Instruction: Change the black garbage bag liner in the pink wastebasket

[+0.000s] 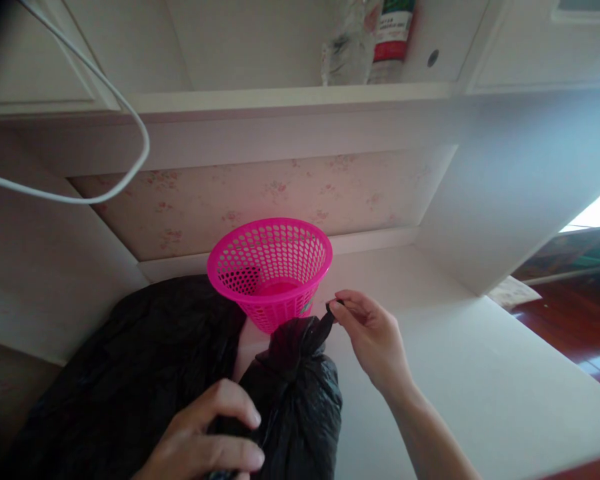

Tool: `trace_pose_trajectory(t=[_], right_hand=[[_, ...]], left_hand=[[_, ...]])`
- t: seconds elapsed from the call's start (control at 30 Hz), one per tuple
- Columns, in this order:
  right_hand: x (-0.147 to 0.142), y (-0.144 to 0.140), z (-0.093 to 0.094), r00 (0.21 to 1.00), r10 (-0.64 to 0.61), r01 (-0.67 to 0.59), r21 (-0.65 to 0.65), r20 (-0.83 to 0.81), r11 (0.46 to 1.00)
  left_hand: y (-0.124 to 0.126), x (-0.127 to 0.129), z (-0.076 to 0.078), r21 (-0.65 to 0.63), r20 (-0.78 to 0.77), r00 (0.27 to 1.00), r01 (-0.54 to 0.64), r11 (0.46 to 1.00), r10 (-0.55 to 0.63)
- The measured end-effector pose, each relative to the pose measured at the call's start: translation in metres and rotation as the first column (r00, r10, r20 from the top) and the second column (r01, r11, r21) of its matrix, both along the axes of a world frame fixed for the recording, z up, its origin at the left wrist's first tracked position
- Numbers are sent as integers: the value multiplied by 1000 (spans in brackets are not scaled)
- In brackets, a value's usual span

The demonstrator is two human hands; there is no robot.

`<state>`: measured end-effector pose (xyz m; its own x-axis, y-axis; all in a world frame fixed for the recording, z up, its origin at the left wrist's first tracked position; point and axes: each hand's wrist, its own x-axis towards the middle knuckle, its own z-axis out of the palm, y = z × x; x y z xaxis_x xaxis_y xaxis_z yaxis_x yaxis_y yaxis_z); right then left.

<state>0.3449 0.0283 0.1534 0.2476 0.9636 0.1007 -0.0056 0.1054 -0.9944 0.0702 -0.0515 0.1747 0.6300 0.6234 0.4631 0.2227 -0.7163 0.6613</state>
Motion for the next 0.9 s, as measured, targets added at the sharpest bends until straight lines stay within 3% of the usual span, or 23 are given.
trace_pose_trajectory(t=[0.1,0.2,0.27,0.37,0.47,0.53,0.63,0.7,0.77,0.9], right_hand=[[-7,-15,25,988,15,-47,207,154,977],[-19,-29,42,950,126,-227,357,286,906],[-25,-34,47,912,233,-359,386,337,849],[-27,-37,42,894,315,-429,412,318,803],[-22,-38,25,914,345,-404,393,215,826],[-22,-41,11,891,383,-442,272,245,855],[-33,-50,-5,788,423,-516,106,447,850],[-43,-54,-10,757,361,-516,160,545,841],[-50,-57,-9,776,270,-484,264,570,834],[-44,-57,2,800,191,-446,351,568,824]], left_hand=[[16,14,2,-36,-2,996,-95,995,95],[36,34,4,-118,-45,996,-82,990,77],[47,46,7,-146,-8,996,-85,986,85],[56,54,13,-143,112,990,-73,987,90],[56,53,19,-125,201,966,-136,983,159],[54,52,22,-106,236,953,-170,980,191],[53,54,25,-39,279,949,-142,989,147],[53,58,24,3,296,947,-130,992,123],[53,61,23,5,321,939,-137,991,128],[49,61,14,-168,325,934,-93,981,145]])
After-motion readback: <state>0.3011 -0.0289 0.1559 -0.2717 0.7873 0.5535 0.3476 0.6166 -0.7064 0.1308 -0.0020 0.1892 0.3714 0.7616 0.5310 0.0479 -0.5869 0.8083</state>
